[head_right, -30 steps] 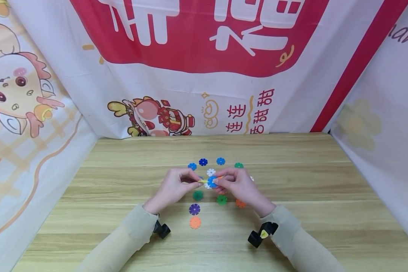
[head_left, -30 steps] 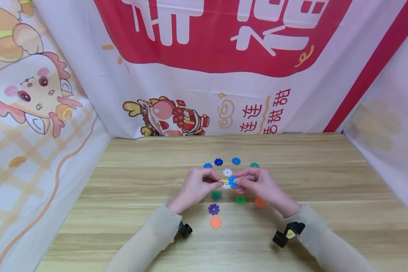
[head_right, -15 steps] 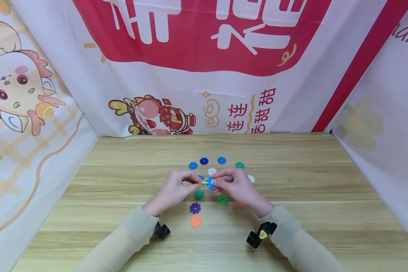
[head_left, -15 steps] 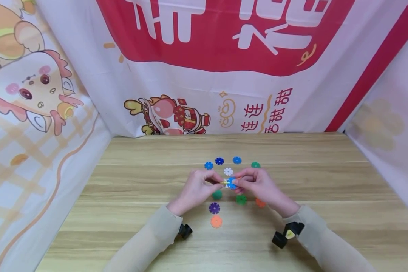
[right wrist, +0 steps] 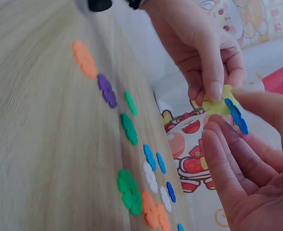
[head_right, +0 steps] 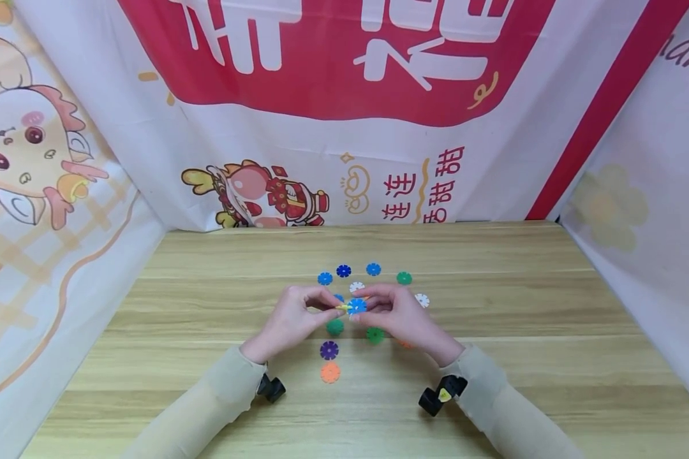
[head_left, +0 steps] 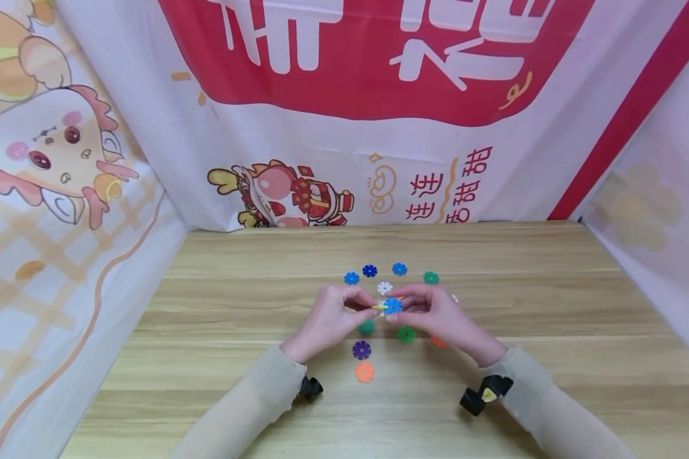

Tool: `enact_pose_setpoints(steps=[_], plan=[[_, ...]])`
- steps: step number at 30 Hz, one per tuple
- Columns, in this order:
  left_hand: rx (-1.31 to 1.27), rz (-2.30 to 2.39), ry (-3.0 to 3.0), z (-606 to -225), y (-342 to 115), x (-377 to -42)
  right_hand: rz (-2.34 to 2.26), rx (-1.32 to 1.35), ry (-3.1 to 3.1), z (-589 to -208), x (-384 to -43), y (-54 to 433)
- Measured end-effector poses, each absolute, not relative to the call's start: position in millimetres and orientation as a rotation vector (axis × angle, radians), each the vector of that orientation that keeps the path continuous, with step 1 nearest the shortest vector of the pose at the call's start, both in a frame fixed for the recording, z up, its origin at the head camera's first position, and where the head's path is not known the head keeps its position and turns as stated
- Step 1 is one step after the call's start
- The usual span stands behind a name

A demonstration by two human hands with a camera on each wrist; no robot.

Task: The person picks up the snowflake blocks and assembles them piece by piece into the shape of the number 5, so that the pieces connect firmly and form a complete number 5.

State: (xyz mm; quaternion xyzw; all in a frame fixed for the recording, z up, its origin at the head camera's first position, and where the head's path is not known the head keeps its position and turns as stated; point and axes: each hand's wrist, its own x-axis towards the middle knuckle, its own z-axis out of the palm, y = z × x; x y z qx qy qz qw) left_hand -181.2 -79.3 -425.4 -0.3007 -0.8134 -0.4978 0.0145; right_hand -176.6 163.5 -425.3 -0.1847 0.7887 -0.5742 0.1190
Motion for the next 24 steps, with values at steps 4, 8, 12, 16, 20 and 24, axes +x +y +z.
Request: enact_pose_setpoints(steps=[4,8,12,16,20,24], plan=[[-0.896,-1.545,-2.549,-424,-81,-180,-1.654,-0.603,2.384,-427,-174,162],[-0.903,-1.546,-2.557,-423,-81,-180,-1.657,-0.609,2.425,-426,-171,161],[-0.928,-1.554,-2.567,-424,-81,-181,-1.660,-0.600,2.444,-426,-170,159],[-0.951,-1.593,-2.586,-425,-85,-182,-1.664,-0.596,2.444,-428,-171,161],[-0.877,-1.654,-2.637,-425,-97,-185,-1.675,-0.583,2.454,-430,-171,165],[-0.751,-1.639,-2.693,-425,-117,-193,-1.672,-0.544,2.464,-430,-170,172]])
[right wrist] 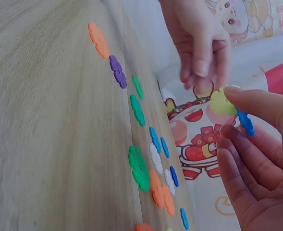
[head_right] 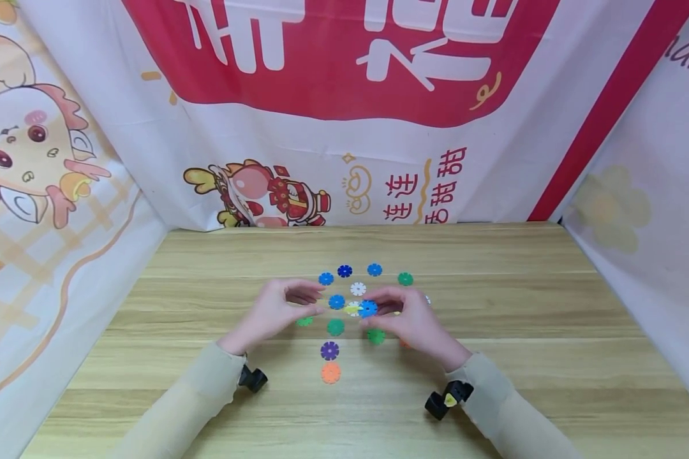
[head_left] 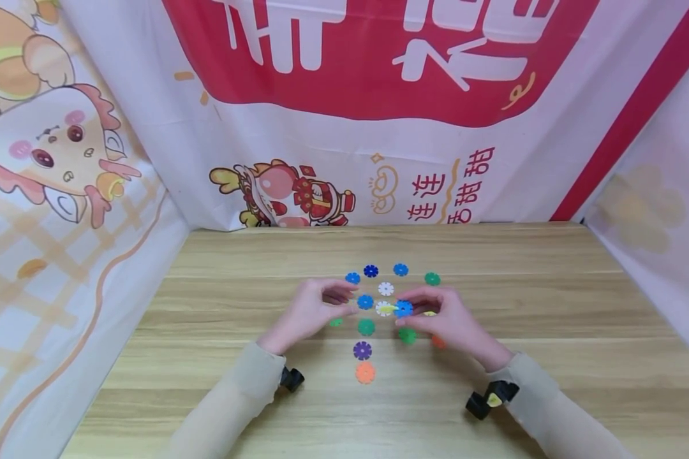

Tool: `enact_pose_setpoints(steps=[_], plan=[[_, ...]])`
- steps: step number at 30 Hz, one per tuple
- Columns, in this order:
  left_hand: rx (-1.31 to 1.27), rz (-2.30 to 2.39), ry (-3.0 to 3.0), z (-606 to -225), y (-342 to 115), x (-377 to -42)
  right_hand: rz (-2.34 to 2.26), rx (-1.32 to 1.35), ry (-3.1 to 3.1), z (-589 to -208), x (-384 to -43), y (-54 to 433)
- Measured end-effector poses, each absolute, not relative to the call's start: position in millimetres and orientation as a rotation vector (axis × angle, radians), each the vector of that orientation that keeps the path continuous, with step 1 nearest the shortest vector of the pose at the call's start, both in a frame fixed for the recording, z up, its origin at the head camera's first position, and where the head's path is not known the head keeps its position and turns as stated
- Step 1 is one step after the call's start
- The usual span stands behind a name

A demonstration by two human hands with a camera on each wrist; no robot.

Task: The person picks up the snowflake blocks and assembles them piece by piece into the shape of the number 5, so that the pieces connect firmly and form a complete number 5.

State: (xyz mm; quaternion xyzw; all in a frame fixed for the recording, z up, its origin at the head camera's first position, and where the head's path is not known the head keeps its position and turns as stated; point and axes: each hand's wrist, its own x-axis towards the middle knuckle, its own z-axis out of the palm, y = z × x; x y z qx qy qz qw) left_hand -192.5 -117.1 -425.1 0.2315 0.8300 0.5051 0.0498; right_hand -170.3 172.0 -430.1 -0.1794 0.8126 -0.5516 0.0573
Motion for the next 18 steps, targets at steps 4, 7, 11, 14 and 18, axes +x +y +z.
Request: enact_pose_setpoints(steps=[4,7,11,14,18], plan=[[0.627,1.417,2.595,-426,-135,-199,-1.663,-0.493,2.459,-429,-169,178],[0.584,1.283,2.634,-428,-143,-201,-1.659,-0.469,2.453,-429,-170,181],[0.540,1.141,2.652,-434,-145,-203,-1.642,-0.440,2.448,-428,-170,182],[0.522,1.089,2.665,-439,-143,-205,-1.635,-0.434,2.447,-428,-170,182],[0.471,1.065,2.669,-442,-140,-207,-1.637,-0.444,2.443,-426,-169,182]])
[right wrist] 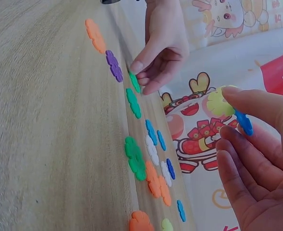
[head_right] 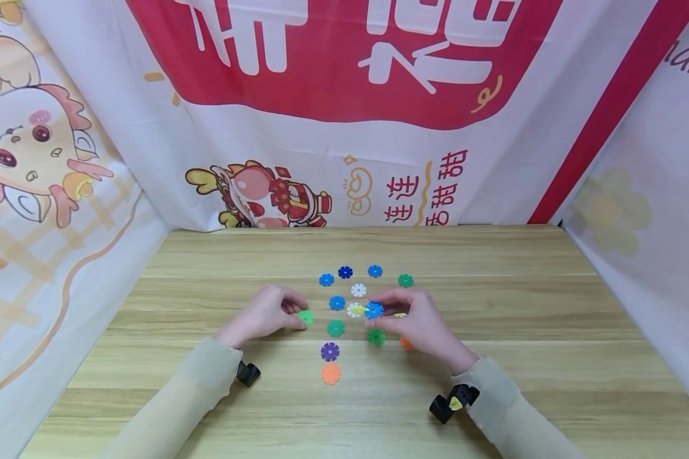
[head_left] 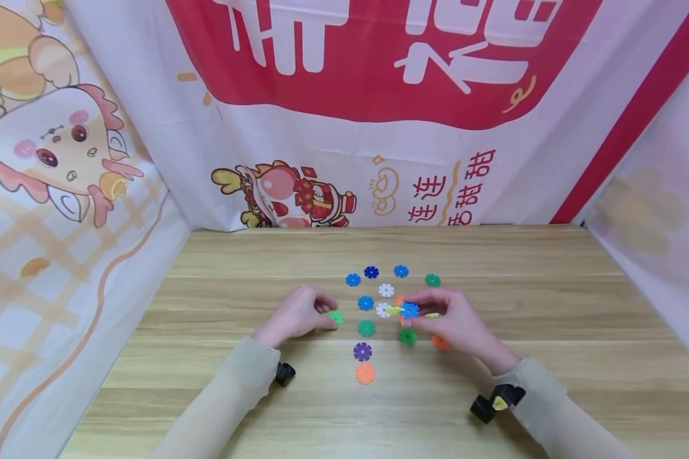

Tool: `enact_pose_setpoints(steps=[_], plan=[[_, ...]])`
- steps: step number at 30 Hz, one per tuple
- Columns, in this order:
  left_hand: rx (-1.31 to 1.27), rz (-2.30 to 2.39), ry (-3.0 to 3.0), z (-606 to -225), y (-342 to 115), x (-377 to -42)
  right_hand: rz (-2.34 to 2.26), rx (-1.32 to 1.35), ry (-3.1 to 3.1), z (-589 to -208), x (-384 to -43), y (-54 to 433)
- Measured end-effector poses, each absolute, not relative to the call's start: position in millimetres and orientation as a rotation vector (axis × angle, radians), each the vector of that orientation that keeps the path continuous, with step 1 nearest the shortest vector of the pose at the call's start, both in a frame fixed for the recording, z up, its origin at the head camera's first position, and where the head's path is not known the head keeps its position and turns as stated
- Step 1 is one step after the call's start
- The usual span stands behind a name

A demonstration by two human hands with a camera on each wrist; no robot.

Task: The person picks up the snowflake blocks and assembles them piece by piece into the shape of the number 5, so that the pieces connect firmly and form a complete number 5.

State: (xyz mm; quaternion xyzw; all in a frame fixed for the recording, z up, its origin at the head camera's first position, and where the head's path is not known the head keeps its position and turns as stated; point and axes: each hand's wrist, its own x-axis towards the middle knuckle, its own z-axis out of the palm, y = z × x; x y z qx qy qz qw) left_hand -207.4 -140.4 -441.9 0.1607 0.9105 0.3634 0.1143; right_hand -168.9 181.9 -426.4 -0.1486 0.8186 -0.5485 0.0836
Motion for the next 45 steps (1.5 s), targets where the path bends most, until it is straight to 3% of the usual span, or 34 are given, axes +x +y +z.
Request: enact_pose_setpoints(steps=[22,45], plan=[[0.393,1.033,2.652,-440,-132,-207,-1.663,-0.443,2.418,-429,-169,182],[0.563,1.373,2.621,-424,-119,-195,-1.678,-0.471,2.407,-427,-173,181]])
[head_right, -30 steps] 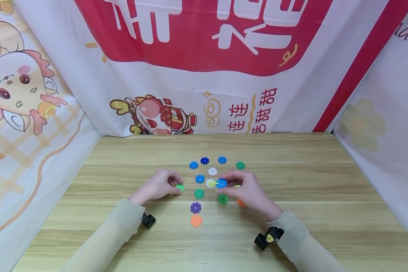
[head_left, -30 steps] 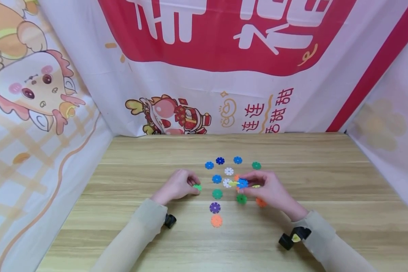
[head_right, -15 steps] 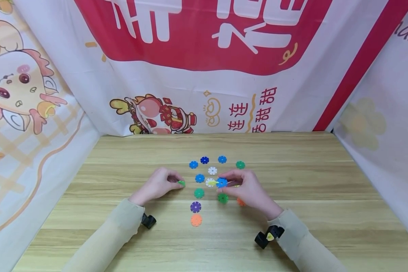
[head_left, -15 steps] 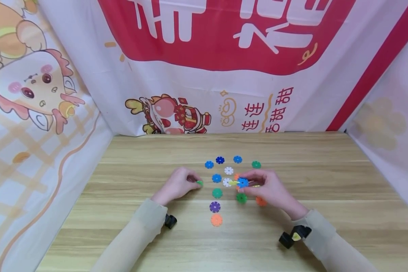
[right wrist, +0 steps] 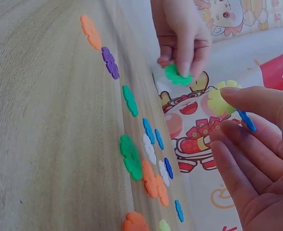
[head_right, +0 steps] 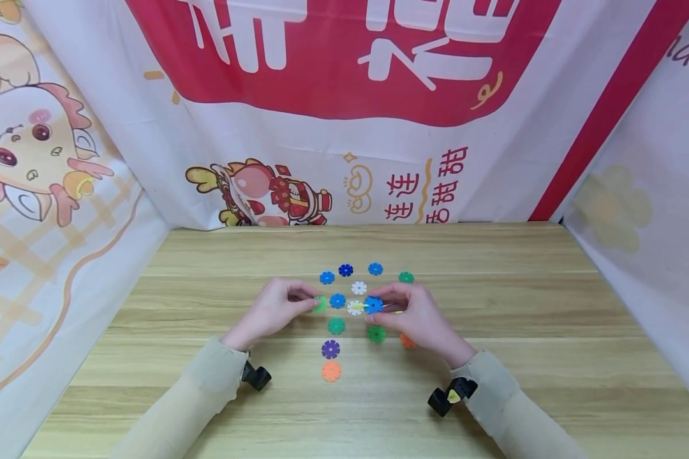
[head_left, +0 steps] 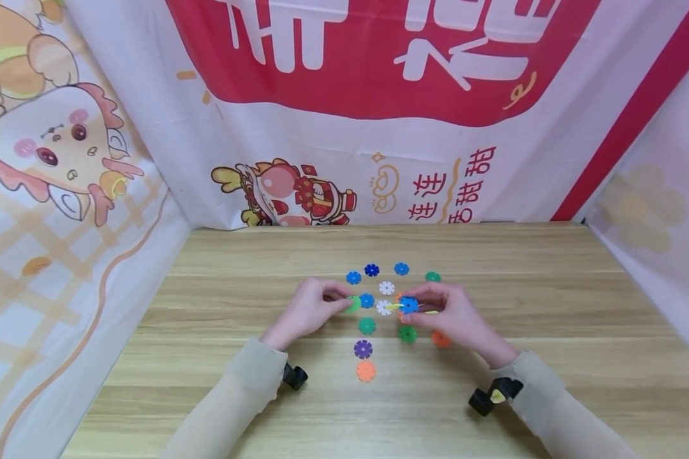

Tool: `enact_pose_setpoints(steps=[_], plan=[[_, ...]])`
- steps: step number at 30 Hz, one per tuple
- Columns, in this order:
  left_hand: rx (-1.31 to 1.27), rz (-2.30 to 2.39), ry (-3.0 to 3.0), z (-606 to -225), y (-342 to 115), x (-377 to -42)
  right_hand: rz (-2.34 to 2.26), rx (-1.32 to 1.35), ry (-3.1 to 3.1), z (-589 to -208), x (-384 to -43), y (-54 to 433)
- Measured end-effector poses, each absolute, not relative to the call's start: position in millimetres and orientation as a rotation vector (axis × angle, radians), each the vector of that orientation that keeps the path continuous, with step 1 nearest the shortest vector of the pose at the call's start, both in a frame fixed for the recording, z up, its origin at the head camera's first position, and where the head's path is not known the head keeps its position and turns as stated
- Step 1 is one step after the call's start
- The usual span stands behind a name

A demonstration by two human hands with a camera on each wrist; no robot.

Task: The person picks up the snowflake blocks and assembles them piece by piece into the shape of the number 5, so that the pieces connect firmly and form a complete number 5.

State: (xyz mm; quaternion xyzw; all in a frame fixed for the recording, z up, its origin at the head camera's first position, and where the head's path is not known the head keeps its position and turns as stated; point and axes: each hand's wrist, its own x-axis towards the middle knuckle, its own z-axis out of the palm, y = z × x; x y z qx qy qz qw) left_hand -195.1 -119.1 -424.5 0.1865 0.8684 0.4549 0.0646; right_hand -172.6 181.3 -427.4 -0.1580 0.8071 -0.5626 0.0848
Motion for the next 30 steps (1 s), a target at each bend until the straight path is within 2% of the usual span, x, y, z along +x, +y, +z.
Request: enact_pose_setpoints(steps=[16,30], plan=[[0.520,1.679,2.448,-413,-94,-180,-1.752,-0.529,2.435,-427,-174,179],[0.498,1.721,2.405,-420,-87,-179,-1.749,-0.518,2.440,-428,-174,175]])
